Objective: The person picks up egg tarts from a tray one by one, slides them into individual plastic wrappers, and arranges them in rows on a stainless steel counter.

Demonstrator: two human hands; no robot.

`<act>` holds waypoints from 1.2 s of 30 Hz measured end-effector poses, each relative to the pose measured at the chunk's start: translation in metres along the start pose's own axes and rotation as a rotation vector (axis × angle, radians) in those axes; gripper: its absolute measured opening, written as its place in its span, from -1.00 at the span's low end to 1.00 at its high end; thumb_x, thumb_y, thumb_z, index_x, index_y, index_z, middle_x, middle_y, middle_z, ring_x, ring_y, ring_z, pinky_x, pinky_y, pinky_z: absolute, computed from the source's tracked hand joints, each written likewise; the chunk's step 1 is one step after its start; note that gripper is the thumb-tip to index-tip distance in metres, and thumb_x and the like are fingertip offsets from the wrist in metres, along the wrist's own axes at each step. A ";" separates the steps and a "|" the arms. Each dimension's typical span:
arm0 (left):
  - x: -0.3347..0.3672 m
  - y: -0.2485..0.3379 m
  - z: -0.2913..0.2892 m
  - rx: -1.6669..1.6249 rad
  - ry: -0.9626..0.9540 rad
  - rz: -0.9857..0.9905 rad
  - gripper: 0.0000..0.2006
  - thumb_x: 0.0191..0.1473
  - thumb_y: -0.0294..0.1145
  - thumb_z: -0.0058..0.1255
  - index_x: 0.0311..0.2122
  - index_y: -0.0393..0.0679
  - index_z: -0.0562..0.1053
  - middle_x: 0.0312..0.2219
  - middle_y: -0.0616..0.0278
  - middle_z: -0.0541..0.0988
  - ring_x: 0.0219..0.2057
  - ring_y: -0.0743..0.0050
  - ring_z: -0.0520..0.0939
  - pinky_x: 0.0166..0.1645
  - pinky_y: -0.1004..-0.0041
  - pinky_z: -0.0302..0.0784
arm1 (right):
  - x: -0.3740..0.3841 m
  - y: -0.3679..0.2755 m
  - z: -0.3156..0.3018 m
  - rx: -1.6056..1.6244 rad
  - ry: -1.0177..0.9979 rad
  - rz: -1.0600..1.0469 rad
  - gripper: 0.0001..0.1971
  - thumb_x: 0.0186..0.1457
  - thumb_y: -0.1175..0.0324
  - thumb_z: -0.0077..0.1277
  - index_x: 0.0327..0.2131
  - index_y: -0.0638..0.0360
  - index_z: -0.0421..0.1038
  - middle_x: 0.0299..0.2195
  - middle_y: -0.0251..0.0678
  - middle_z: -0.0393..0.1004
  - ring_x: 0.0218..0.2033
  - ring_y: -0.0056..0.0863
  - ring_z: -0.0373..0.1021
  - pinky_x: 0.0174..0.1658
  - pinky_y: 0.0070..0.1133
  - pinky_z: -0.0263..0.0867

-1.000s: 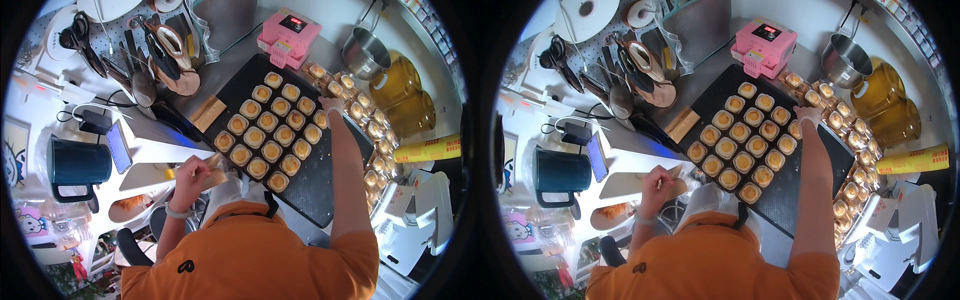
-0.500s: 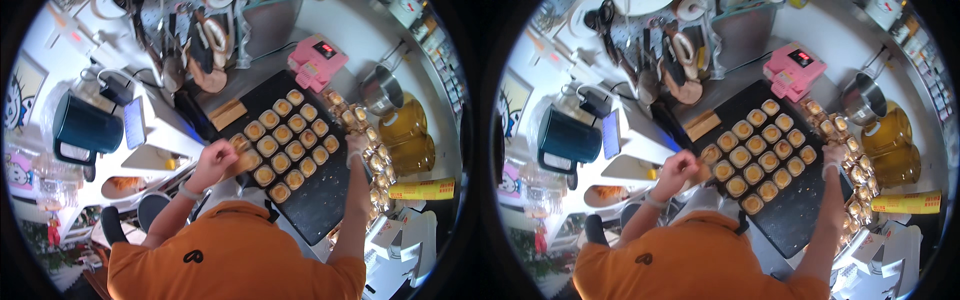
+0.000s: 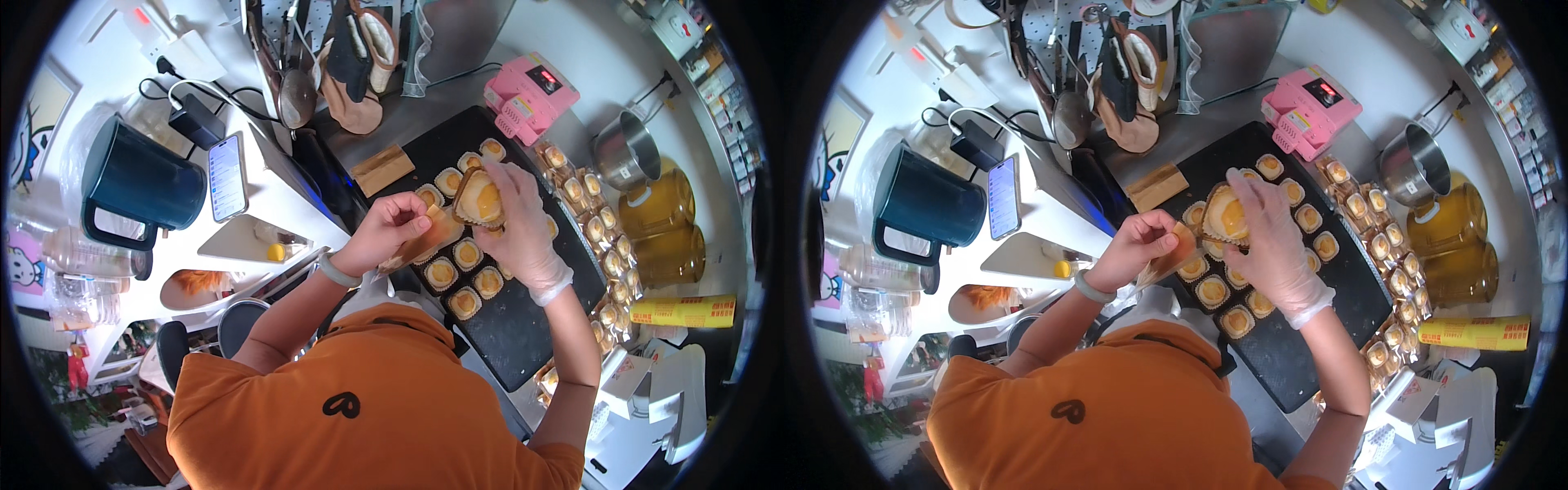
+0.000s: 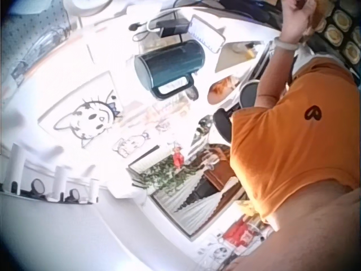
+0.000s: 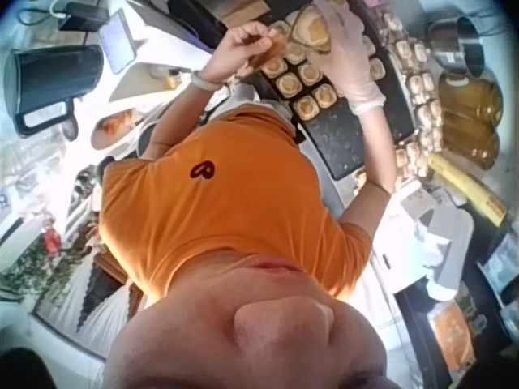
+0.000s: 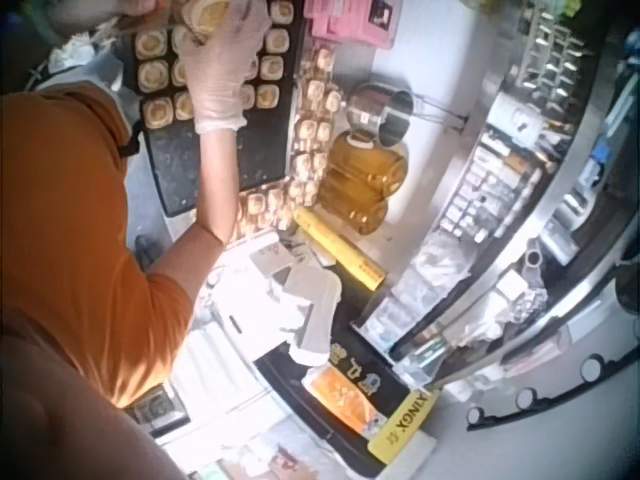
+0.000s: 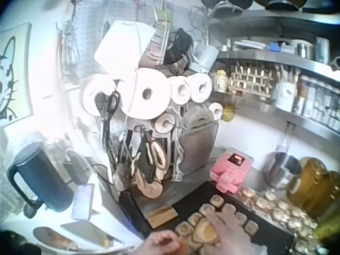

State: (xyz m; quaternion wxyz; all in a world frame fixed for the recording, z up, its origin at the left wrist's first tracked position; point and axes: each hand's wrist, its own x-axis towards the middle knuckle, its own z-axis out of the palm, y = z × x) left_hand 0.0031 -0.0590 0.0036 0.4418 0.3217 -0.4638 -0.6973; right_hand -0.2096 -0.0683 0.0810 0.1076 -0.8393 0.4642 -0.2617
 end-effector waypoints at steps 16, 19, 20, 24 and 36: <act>-0.015 0.006 -0.023 -0.523 -0.100 -0.195 -0.80 0.13 -0.36 -0.12 -0.17 -0.21 0.33 -0.25 0.31 0.45 -0.19 0.59 0.46 -0.06 0.54 0.36 | 0.031 -0.033 -0.013 -0.061 -0.422 -0.352 -0.27 -0.34 0.55 0.10 0.04 0.15 0.12 -0.09 -0.23 0.21 0.00 -0.23 0.17 0.00 -0.44 0.21; -0.015 0.003 -0.025 -0.558 -0.177 -0.235 -0.72 0.12 -0.39 -0.15 -0.07 -0.24 0.29 -0.16 0.24 0.43 -0.10 0.51 0.45 0.01 0.48 0.34 | 0.033 -0.036 -0.015 -0.035 -0.463 -0.383 -0.29 -0.32 0.55 0.10 0.04 0.14 0.12 -0.09 -0.23 0.21 -0.01 -0.23 0.18 -0.02 -0.44 0.23; -0.015 -0.001 -0.025 -0.561 -0.196 -0.254 -0.69 0.12 -0.40 -0.16 -0.04 -0.25 0.26 -0.14 0.21 0.43 -0.07 0.47 0.44 0.04 0.46 0.33 | 0.033 -0.037 -0.016 -0.024 -0.477 -0.392 -0.29 -0.32 0.55 0.10 0.04 0.14 0.12 -0.09 -0.23 0.21 -0.01 -0.22 0.18 -0.02 -0.44 0.23; -0.020 0.006 -0.016 -0.607 -0.234 -0.317 -0.61 0.12 -0.42 -0.21 0.06 -0.29 0.18 -0.06 0.10 0.38 -0.03 0.32 0.44 0.09 0.33 0.34 | 0.034 -0.042 -0.022 0.029 -0.574 -0.367 -0.27 -0.30 0.54 0.11 0.07 0.14 0.11 -0.08 -0.23 0.21 -0.02 -0.23 0.19 -0.03 -0.44 0.24; -0.033 0.023 -0.003 -0.425 -0.486 -0.413 -0.57 0.20 -0.23 -0.29 0.06 -0.34 0.18 0.00 -0.12 0.31 -0.05 -0.09 0.45 0.01 0.05 0.42 | 0.031 -0.064 -0.032 -0.007 -0.642 -0.437 -0.30 -0.25 0.56 0.06 0.08 0.25 0.08 -0.04 -0.21 0.23 0.00 -0.24 0.19 0.06 -0.46 0.15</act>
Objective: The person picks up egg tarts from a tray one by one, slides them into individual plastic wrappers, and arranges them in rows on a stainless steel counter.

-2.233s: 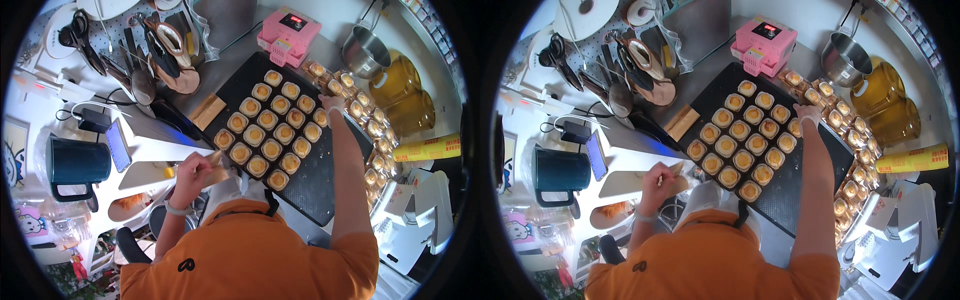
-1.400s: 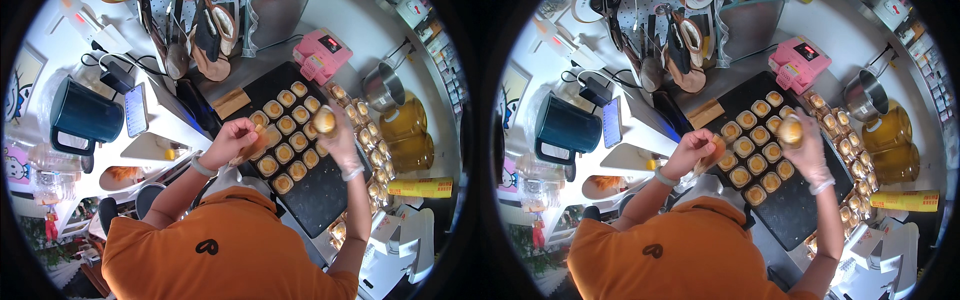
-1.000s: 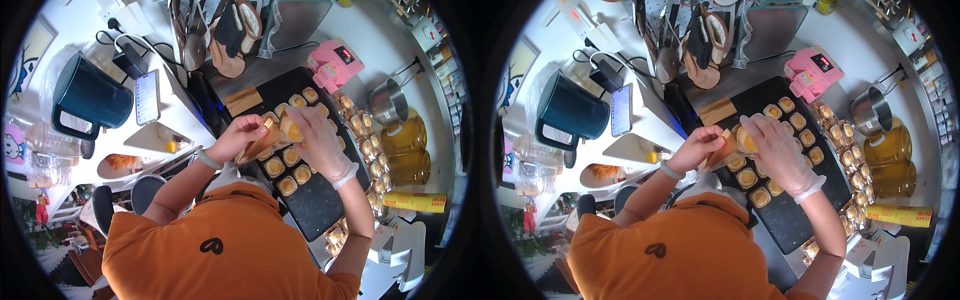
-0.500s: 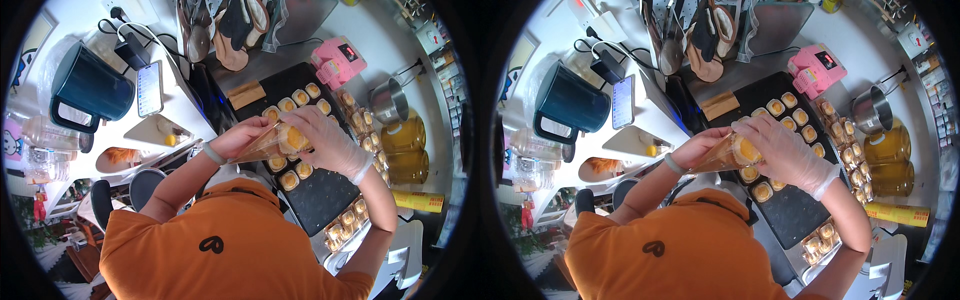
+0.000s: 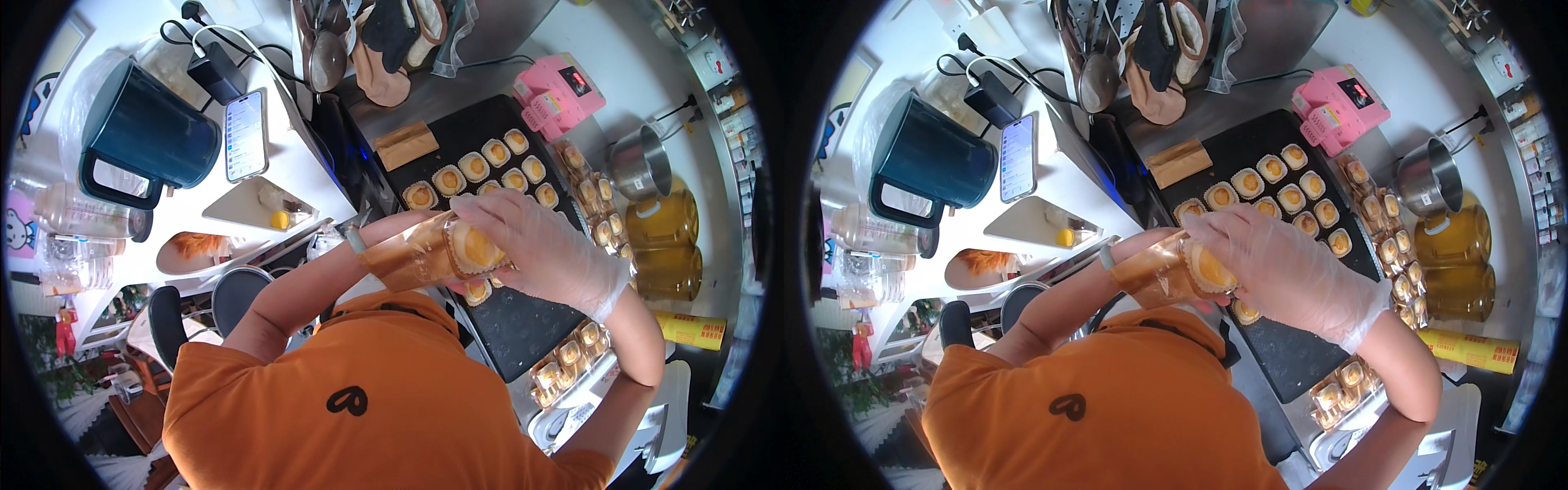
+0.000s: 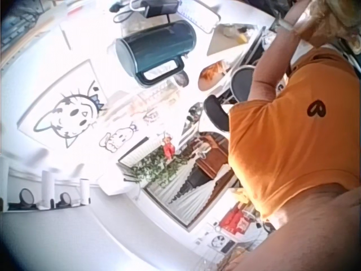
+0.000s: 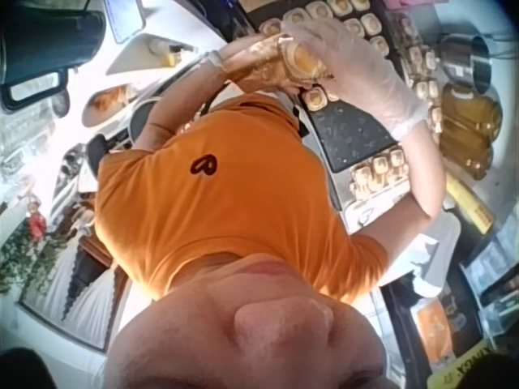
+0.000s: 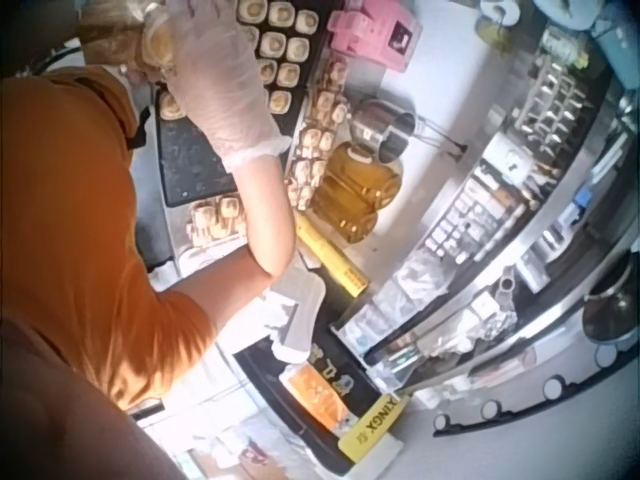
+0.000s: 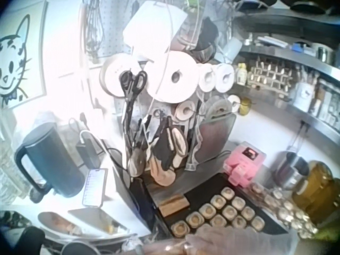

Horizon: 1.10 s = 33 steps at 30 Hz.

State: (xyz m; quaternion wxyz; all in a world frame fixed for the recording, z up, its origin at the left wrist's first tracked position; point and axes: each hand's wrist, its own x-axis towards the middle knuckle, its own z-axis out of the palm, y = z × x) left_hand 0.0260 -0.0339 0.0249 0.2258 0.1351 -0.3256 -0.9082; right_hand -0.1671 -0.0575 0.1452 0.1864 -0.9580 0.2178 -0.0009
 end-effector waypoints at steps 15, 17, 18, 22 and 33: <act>0.014 -0.014 0.004 -0.908 -0.069 0.077 -0.58 0.23 -0.20 -0.41 0.11 -0.19 0.15 0.05 0.04 0.27 0.03 0.12 0.39 0.11 0.22 0.34 | -0.002 -0.001 -0.009 0.050 0.002 0.030 -0.17 -0.33 0.67 0.00 0.14 0.21 -0.04 0.09 -0.13 0.06 0.13 -0.11 0.00 0.14 -0.40 0.06; 0.016 -0.017 -0.002 -0.902 -0.120 0.130 -0.57 0.23 -0.18 -0.43 0.12 -0.18 0.14 0.06 0.02 0.26 0.05 0.10 0.36 0.13 0.21 0.31 | -0.004 0.000 -0.010 0.123 0.031 0.026 -0.16 -0.32 0.67 0.00 0.16 0.22 -0.06 0.11 -0.13 0.03 0.14 -0.14 -0.01 0.13 -0.42 0.07; 0.018 -0.019 -0.010 -0.829 -0.156 0.145 -0.57 0.22 -0.18 -0.41 0.13 -0.17 0.14 0.07 0.02 0.26 0.06 0.10 0.35 0.14 0.21 0.29 | -0.005 -0.001 -0.009 0.210 0.082 0.061 -0.19 -0.29 0.64 0.02 0.15 0.24 -0.04 0.10 -0.10 0.03 0.12 -0.15 0.02 0.13 -0.43 0.08; 0.026 -0.016 -0.012 -0.795 -0.025 0.227 -0.56 0.21 -0.16 -0.39 0.11 -0.18 0.17 0.07 -0.09 0.24 0.10 -0.08 0.27 0.13 0.05 0.27 | -0.004 -0.004 0.008 0.536 0.331 0.183 -0.25 -0.21 0.52 0.10 0.12 0.27 -0.01 0.06 -0.07 0.06 0.02 -0.23 0.16 0.04 -0.50 0.17; 0.032 0.004 -0.037 -0.434 -0.037 0.238 -0.59 0.14 -0.35 -0.19 0.08 -0.25 0.18 -0.05 0.08 0.39 -0.07 0.33 0.48 0.09 0.36 0.33 | -0.004 0.012 0.028 0.314 0.440 0.173 -0.83 -0.19 0.33 0.19 -0.50 0.11 0.42 -0.44 -0.42 0.44 -0.28 -0.40 0.34 -0.03 -0.47 0.09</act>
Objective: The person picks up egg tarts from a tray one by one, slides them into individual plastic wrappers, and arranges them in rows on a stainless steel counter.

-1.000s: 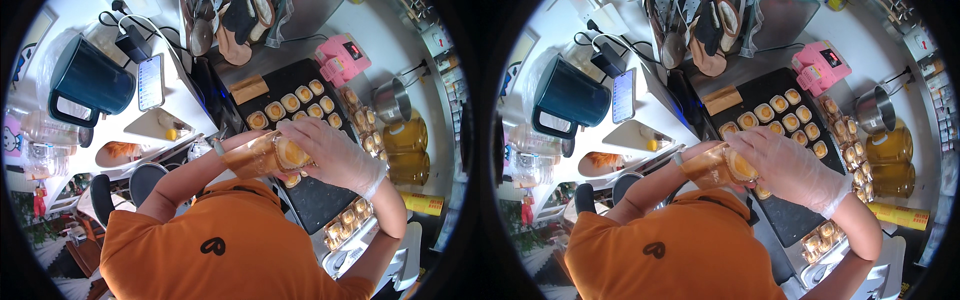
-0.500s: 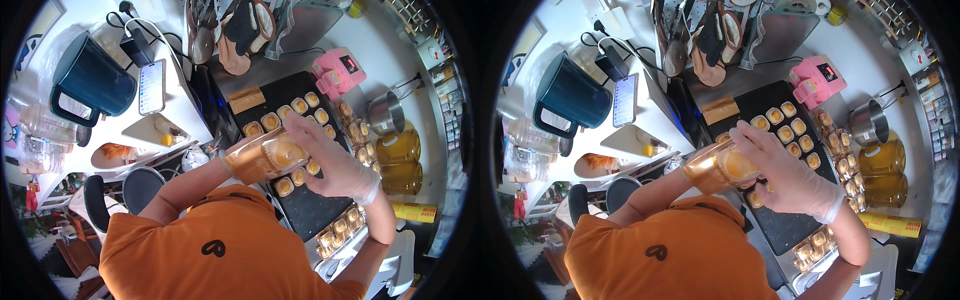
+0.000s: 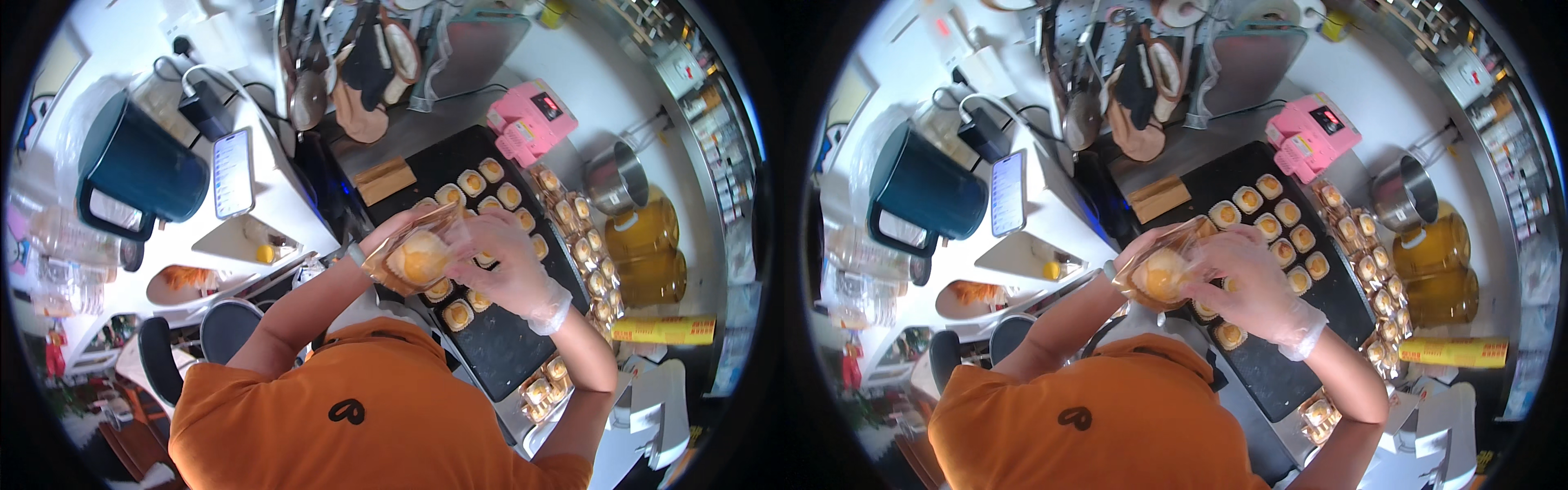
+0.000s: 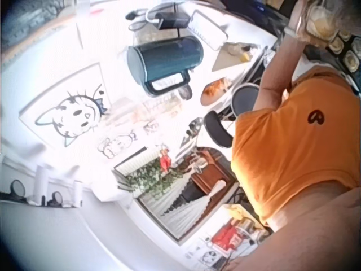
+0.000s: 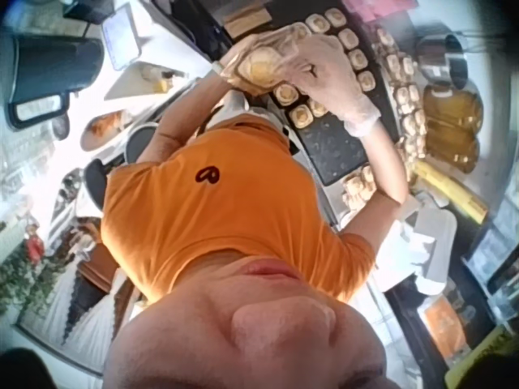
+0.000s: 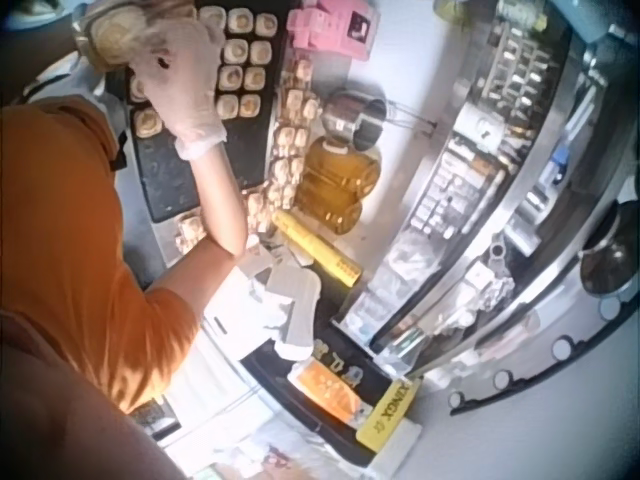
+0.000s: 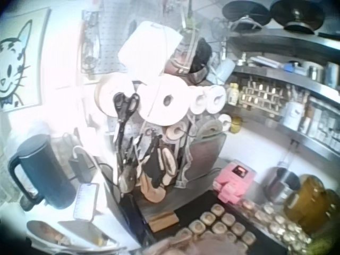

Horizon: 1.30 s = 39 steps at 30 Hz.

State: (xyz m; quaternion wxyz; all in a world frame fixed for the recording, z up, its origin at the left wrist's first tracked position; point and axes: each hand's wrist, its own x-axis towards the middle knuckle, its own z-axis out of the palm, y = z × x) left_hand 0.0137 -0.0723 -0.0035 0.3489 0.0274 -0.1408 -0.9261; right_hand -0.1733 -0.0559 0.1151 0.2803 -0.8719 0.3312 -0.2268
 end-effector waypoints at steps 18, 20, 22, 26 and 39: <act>0.035 -0.024 -0.029 0.076 0.347 -0.170 -0.59 0.18 -0.17 -0.24 0.06 -0.19 0.22 0.01 0.02 0.31 0.04 0.09 0.34 0.10 0.19 0.27 | -0.112 0.226 -0.068 0.883 0.509 0.998 -0.68 -0.04 0.29 0.05 -0.18 0.20 0.42 -0.37 -0.41 0.48 -0.37 -0.59 0.38 -0.28 -0.66 0.26; 0.023 -0.019 -0.035 0.047 0.420 -0.131 -0.61 0.18 -0.19 -0.25 0.04 -0.20 0.24 -0.01 0.03 0.34 0.03 0.10 0.35 0.09 0.18 0.25 | -0.130 0.288 -0.095 0.904 0.732 0.966 -0.74 -0.05 0.37 -0.04 -0.21 0.10 0.42 -0.36 -0.49 0.43 -0.46 -0.62 0.31 -0.32 -0.74 0.17; 0.008 -0.018 -0.051 0.020 0.486 -0.093 -0.61 0.18 -0.20 -0.25 0.04 -0.21 0.24 -0.02 0.03 0.35 0.01 0.10 0.36 0.10 0.18 0.24 | -0.141 0.372 -0.106 0.812 1.104 0.882 -0.80 -0.11 0.46 -0.01 -0.31 0.13 0.45 -0.41 -0.48 0.42 -0.46 -0.67 0.29 -0.41 -0.70 0.17; -0.033 -0.022 -0.055 -0.102 0.687 0.031 -0.68 0.17 -0.25 -0.24 -0.04 -0.18 0.32 -0.09 0.10 0.43 -0.03 0.19 0.41 0.07 0.20 0.28 | -0.120 0.496 -0.111 0.444 1.448 0.823 -0.85 -0.11 0.54 -0.01 -0.37 0.23 0.47 -0.34 -0.30 0.50 -0.31 -0.40 0.45 -0.28 -0.51 0.38; -0.091 -0.038 -0.047 -0.243 1.005 0.302 -0.77 0.09 -0.29 -0.09 -0.22 -0.21 0.44 -0.24 0.17 0.50 -0.11 0.33 0.43 0.07 0.38 0.24 | -0.107 0.599 -0.085 0.246 0.948 1.496 -0.70 -0.04 0.33 -0.10 -0.23 0.25 0.47 -0.18 -0.09 0.46 -0.14 -0.20 0.40 -0.14 -0.47 0.32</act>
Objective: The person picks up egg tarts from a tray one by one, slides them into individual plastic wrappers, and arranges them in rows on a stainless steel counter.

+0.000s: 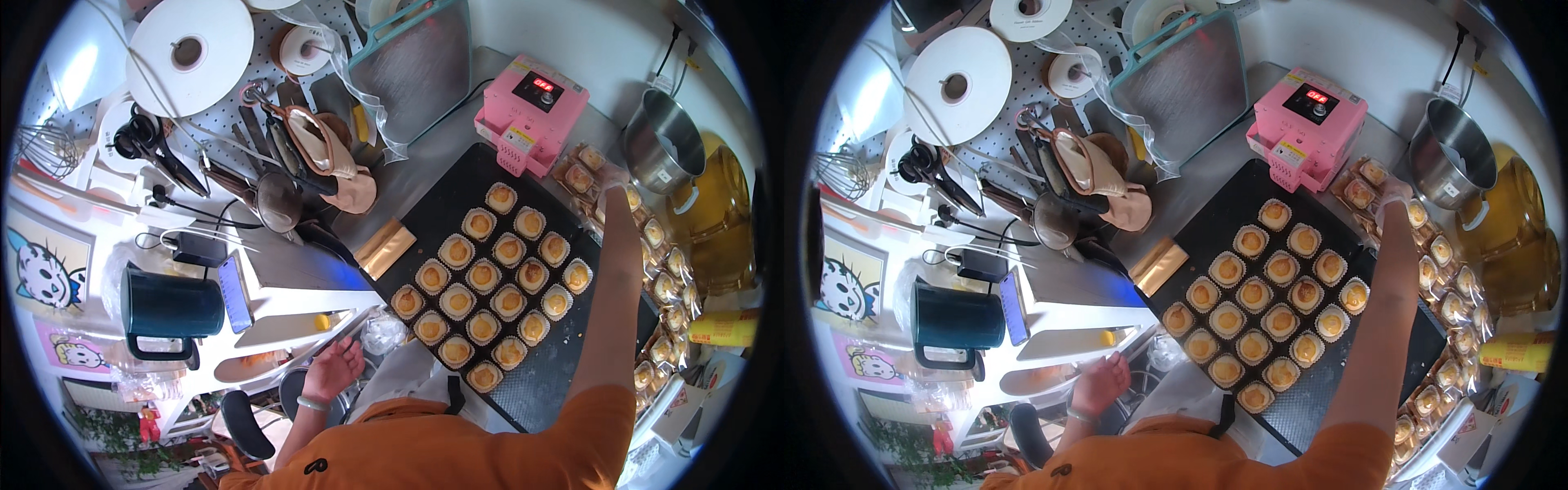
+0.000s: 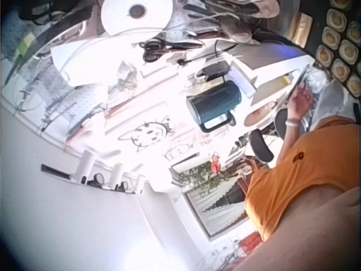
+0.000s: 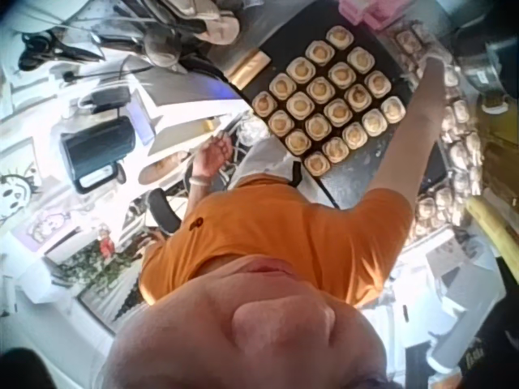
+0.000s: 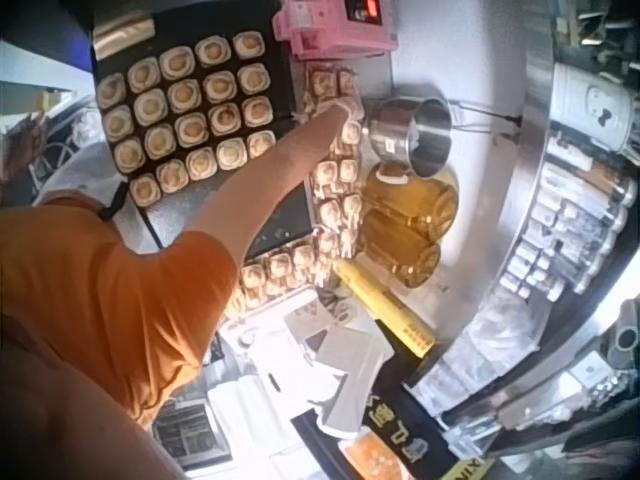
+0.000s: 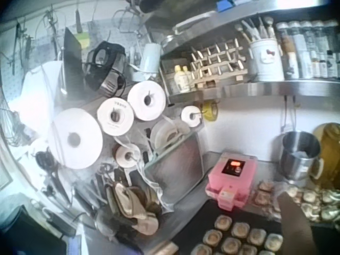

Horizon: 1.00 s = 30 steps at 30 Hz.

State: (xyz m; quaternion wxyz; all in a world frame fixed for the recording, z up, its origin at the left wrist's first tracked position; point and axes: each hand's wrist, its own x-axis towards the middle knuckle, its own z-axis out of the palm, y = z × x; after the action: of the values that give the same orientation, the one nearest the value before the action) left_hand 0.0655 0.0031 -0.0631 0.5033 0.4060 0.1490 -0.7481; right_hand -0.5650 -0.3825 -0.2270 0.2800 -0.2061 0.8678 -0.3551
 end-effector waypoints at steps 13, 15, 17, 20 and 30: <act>0.166 0.039 0.066 1.678 -0.074 1.177 -0.82 -0.02 -0.46 -0.01 -0.27 -0.27 0.44 -0.47 0.12 0.51 -0.40 0.31 0.52 -0.29 0.40 0.44 | -0.349 0.012 -0.107 0.398 -0.393 -0.570 -0.65 0.11 0.33 -0.07 -0.06 0.33 0.30 -0.17 -0.30 0.37 -0.13 -0.56 0.27 -0.01 -0.56 0.16; 0.188 0.044 0.061 1.821 -0.054 1.322 -0.83 -0.08 -0.51 -0.03 -0.31 -0.26 0.45 -0.48 0.03 0.48 -0.39 0.08 0.50 -0.28 0.28 0.42 | -0.434 -0.002 -0.138 0.179 -0.827 -0.580 -0.59 0.12 0.17 -0.09 -0.13 0.36 0.34 -0.20 -0.13 0.43 -0.18 -0.40 0.37 -0.01 -0.47 0.22; 0.219 0.043 0.053 1.830 -0.065 1.375 -0.84 -0.13 -0.52 -0.03 -0.34 -0.25 0.45 -0.46 -0.01 0.45 -0.37 -0.07 0.47 -0.25 0.19 0.40 | -0.468 0.025 -0.155 0.635 -1.455 -0.752 -0.57 0.08 0.13 -0.04 -0.16 0.37 0.36 -0.36 0.01 0.47 -0.38 -0.27 0.45 -0.14 -0.35 0.31; 0.243 0.046 0.058 1.829 -0.045 1.463 -0.87 -0.12 -0.49 -0.02 -0.39 -0.27 0.44 -0.42 -0.01 0.44 -0.35 -0.06 0.48 -0.23 0.18 0.40 | -0.483 0.062 -0.147 0.970 -1.376 -0.497 -0.69 -0.04 0.18 0.09 -0.37 0.28 0.48 -0.46 0.03 0.46 -0.51 -0.26 0.41 -0.31 -0.38 0.31; 0.258 0.060 0.079 2.164 -0.041 1.140 -0.80 -0.12 -0.46 -0.05 -0.33 -0.29 0.43 -0.41 -0.08 0.51 -0.31 -0.05 0.53 -0.21 0.17 0.45 | -0.589 0.051 -0.106 0.200 -1.036 -0.013 -0.81 -0.02 0.41 -0.06 -0.35 0.30 0.46 -0.42 -0.37 0.46 -0.32 -0.64 0.34 -0.18 -0.70 0.19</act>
State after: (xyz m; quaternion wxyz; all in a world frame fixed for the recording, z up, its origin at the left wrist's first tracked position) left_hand 0.0394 -0.2368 -0.1980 0.1641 0.6105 -0.7571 -0.1648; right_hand -0.1934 0.0322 -0.0021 0.6882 -0.3322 0.5763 -0.2897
